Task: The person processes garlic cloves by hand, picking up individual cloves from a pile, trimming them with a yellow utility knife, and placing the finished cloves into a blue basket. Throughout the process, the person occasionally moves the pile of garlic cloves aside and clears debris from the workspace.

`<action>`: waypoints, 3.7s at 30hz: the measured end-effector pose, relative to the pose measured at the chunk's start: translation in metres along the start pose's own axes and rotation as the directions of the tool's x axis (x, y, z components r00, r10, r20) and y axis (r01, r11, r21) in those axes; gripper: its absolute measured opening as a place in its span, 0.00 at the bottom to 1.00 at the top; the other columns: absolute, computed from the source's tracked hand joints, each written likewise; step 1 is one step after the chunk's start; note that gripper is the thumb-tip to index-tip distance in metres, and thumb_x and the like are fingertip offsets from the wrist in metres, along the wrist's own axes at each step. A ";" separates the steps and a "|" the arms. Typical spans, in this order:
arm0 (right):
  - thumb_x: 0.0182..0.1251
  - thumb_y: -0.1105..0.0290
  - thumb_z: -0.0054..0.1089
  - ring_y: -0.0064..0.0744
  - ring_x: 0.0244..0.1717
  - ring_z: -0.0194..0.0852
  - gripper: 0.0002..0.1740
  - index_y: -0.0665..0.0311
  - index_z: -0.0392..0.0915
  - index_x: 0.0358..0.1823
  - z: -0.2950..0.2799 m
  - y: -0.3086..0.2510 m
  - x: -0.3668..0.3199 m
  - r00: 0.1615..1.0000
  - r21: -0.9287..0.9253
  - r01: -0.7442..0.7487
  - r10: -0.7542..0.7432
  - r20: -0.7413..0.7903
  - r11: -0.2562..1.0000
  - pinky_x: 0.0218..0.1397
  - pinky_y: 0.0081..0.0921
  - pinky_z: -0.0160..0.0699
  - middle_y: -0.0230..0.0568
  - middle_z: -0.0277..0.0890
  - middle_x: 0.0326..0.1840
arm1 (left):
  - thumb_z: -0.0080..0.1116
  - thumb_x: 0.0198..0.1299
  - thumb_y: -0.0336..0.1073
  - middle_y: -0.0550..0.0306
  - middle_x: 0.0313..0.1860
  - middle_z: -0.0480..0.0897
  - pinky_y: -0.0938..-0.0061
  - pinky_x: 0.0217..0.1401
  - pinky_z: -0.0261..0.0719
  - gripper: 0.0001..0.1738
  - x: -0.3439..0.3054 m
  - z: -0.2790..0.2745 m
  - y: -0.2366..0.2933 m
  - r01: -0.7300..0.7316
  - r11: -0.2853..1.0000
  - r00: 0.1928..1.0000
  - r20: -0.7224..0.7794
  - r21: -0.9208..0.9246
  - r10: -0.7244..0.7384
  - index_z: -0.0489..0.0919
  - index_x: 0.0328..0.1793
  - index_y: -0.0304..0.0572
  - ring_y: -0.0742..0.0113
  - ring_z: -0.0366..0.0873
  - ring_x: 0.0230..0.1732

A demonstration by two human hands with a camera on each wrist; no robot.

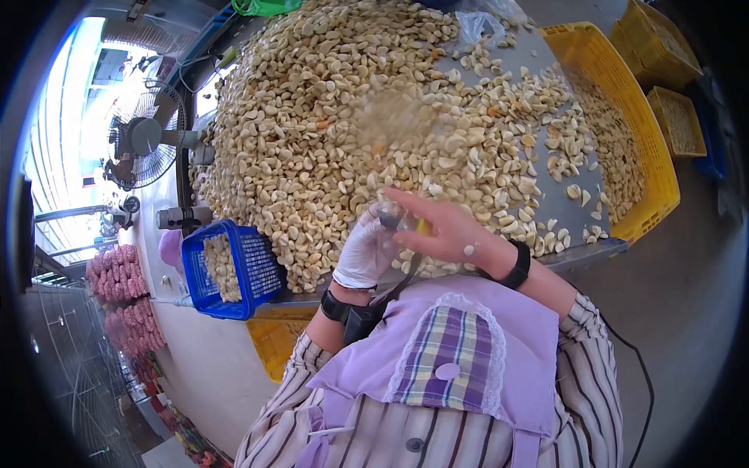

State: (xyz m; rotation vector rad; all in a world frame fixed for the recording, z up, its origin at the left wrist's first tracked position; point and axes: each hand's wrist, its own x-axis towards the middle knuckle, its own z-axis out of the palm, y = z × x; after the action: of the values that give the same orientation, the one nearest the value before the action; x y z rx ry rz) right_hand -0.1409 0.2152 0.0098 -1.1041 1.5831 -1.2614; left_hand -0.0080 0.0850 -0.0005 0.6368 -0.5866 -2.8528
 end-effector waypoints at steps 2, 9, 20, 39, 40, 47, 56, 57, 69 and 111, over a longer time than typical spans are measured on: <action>0.59 0.62 0.61 0.26 0.25 0.70 0.36 0.54 0.59 0.70 0.000 0.006 0.001 1.000 0.003 0.026 -0.026 0.015 1.000 0.31 0.23 0.68 0.39 0.75 0.31 | 0.58 0.59 0.29 0.59 0.39 0.82 0.77 0.44 0.79 0.07 -0.001 -0.003 0.001 0.019 1.000 1.000 0.003 0.023 -0.019 0.76 0.44 0.43 0.69 0.80 0.42; 0.61 0.69 0.58 0.17 0.28 0.65 0.34 0.53 0.59 0.70 0.000 0.002 0.003 0.996 0.154 0.023 -0.037 0.085 0.988 0.34 0.17 0.67 0.31 0.74 0.34 | 0.61 0.55 0.28 0.59 0.37 0.81 0.85 0.32 0.72 0.06 0.001 -0.013 -0.001 -0.001 0.988 0.998 -0.067 0.154 0.012 0.75 0.36 0.45 0.73 0.77 0.32; 0.69 0.65 0.48 0.12 0.17 0.60 0.24 0.52 0.65 0.66 -0.017 0.029 0.018 0.863 0.539 -0.285 0.457 -0.217 0.793 0.17 0.11 0.64 0.26 0.66 0.23 | 0.63 0.51 0.40 0.62 0.26 0.78 0.67 0.31 0.74 0.15 0.033 -0.027 0.059 0.107 0.653 0.861 -0.398 0.750 0.317 0.78 0.41 0.41 0.57 0.77 0.27; 0.65 0.64 0.54 0.12 0.23 0.66 0.36 0.50 0.51 0.73 -0.014 -0.003 0.013 0.946 0.287 -0.321 0.288 0.150 0.903 0.22 0.12 0.66 0.28 0.72 0.27 | 0.63 0.56 0.33 0.65 0.27 0.78 0.88 0.22 0.60 0.08 0.027 -0.021 0.008 -0.116 0.824 0.982 -0.058 0.554 0.178 0.77 0.38 0.40 0.83 0.66 0.21; 0.65 0.64 0.54 0.12 0.23 0.66 0.36 0.50 0.51 0.73 -0.013 -0.002 0.013 0.945 0.288 -0.325 0.294 0.147 0.901 0.22 0.12 0.66 0.28 0.72 0.27 | 0.63 0.56 0.33 0.65 0.27 0.78 0.88 0.22 0.60 0.08 0.026 -0.019 0.009 -0.112 0.826 0.983 -0.058 0.552 0.171 0.77 0.38 0.40 0.83 0.66 0.21; 0.66 0.67 0.52 0.12 0.17 0.63 0.28 0.49 0.62 0.68 -0.014 0.009 0.014 0.957 0.405 -0.282 0.285 0.053 0.870 0.19 0.12 0.66 0.26 0.70 0.22 | 0.61 0.54 0.39 0.58 0.28 0.76 0.84 0.17 0.63 0.12 0.022 -0.027 0.011 0.102 0.992 0.930 0.360 -0.080 -0.067 0.69 0.33 0.42 0.75 0.69 0.21; 0.70 0.63 0.47 0.12 0.11 0.59 0.19 0.57 0.69 0.61 -0.037 0.033 0.011 0.821 0.683 -0.186 0.493 -0.287 0.707 0.13 0.11 0.60 0.26 0.67 0.21 | 0.57 0.57 0.41 0.53 0.31 0.82 0.72 0.34 0.77 0.14 0.061 -0.031 0.028 -0.112 -0.171 0.982 0.135 0.979 0.132 0.81 0.43 0.39 0.63 0.80 0.32; 0.71 0.63 0.47 0.12 0.12 0.59 0.19 0.58 0.69 0.61 -0.036 0.033 0.012 0.822 0.666 -0.206 0.496 -0.280 0.717 0.13 0.10 0.60 0.26 0.67 0.21 | 0.58 0.56 0.41 0.53 0.32 0.82 0.71 0.34 0.77 0.13 0.069 -0.042 0.020 -0.121 -0.446 0.980 0.177 0.887 0.086 0.82 0.43 0.43 0.61 0.80 0.32; 0.71 0.59 0.47 0.14 0.11 0.60 0.19 0.57 0.72 0.58 -0.058 0.038 -0.003 0.799 0.685 -0.124 0.482 -0.361 0.718 0.14 0.11 0.61 0.27 0.67 0.21 | 0.58 0.58 0.38 0.61 0.26 0.78 0.85 0.16 0.63 0.09 0.042 -0.027 0.060 -0.119 0.956 0.987 0.135 0.267 0.085 0.79 0.38 0.40 0.82 0.66 0.19; 0.70 0.58 0.50 0.15 0.13 0.60 0.19 0.60 0.72 0.56 -0.060 0.048 -0.004 0.752 0.750 -0.084 0.535 -0.384 0.656 0.13 0.11 0.59 0.28 0.67 0.21 | 0.58 0.56 0.46 0.46 0.34 0.82 0.65 0.42 0.77 0.16 0.153 -0.049 0.072 0.092 -0.628 0.921 0.174 0.772 0.349 0.80 0.44 0.45 0.54 0.81 0.38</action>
State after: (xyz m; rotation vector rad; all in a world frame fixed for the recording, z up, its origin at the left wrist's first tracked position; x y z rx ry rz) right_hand -0.2032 0.2409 -0.0271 0.1008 1.3926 -1.8173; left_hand -0.1191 -0.0334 -0.0690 0.7673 -2.9598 -0.5615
